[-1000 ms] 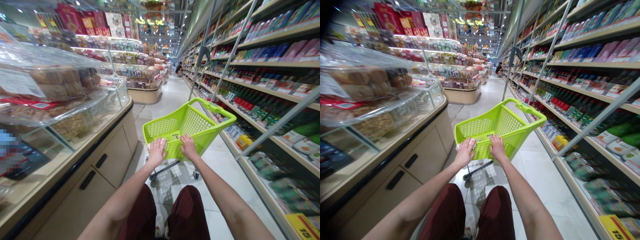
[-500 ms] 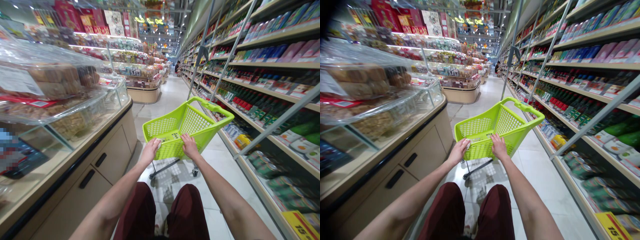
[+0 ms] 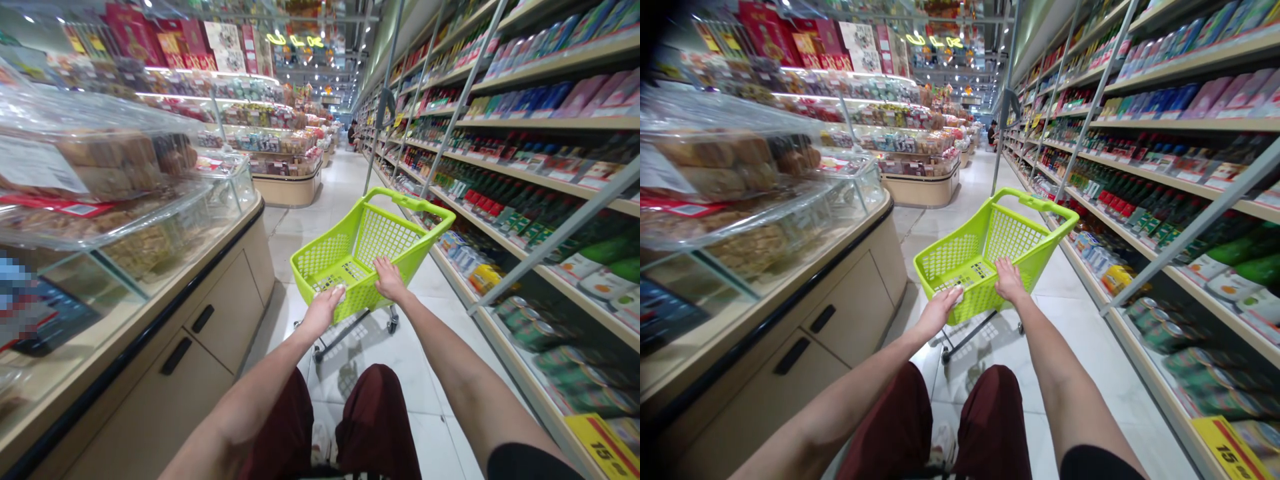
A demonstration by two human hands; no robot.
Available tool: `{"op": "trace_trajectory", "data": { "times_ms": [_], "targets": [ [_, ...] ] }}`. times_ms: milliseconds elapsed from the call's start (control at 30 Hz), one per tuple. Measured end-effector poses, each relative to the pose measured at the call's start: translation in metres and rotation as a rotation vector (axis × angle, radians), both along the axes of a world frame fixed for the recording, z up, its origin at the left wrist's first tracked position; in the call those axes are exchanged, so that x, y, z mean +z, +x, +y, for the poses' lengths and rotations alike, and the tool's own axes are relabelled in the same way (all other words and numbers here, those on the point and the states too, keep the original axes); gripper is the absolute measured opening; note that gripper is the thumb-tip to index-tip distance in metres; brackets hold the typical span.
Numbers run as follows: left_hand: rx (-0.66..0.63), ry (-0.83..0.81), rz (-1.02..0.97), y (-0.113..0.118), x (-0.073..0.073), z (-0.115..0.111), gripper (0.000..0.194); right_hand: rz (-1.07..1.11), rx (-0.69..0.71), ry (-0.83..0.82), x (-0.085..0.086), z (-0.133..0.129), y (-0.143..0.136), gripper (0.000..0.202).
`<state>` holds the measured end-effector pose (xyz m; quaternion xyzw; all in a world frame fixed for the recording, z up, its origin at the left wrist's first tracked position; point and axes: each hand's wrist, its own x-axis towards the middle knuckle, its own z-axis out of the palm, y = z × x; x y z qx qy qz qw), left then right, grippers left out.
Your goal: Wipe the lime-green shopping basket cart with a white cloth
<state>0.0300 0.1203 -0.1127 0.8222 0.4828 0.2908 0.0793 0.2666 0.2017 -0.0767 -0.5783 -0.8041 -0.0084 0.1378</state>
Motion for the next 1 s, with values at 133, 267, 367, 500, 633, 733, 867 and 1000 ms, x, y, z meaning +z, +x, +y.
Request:
{"op": "trace_trajectory", "data": {
  "times_ms": [133, 267, 367, 500, 633, 733, 867, 1000],
  "targets": [
    [-0.166, -0.015, -0.039, -0.007, -0.001, 0.002, 0.042, -0.006, -0.005, 0.039, 0.005, -0.016, -0.009, 0.064],
    [-0.171, -0.068, -0.073, -0.031, 0.002, 0.014, 0.039, 0.006, 0.123, -0.004, -0.005, -0.041, -0.028, 0.06],
    [-0.079, -0.117, -0.109, -0.041, 0.006, 0.029, 0.038, 0.012, 0.111, -0.039, -0.01, -0.05, -0.034, 0.062],
    [-0.052, -0.122, -0.068, -0.026, 0.008, 0.034, 0.037, 0.023, 0.039, -0.035, -0.01, -0.051, -0.036, 0.063],
    [-0.203, -0.103, -0.04, -0.001, 0.003, 0.021, 0.038, 0.051, 0.076, -0.021, -0.011, -0.062, -0.045, 0.058],
    [-0.206, -0.116, -0.068, -0.003, 0.002, 0.022, 0.04, 0.065, 0.125, -0.036, -0.015, -0.074, -0.05, 0.055],
    [-0.034, -0.13, -0.06, -0.033, 0.007, 0.045, 0.039, 0.069, 0.116, -0.034, -0.018, -0.082, -0.049, 0.056],
    [0.181, -0.09, -0.014, -0.045, 0.007, 0.057, 0.039, 0.078, 0.077, -0.019, -0.019, -0.083, -0.046, 0.056]
  ]
}}
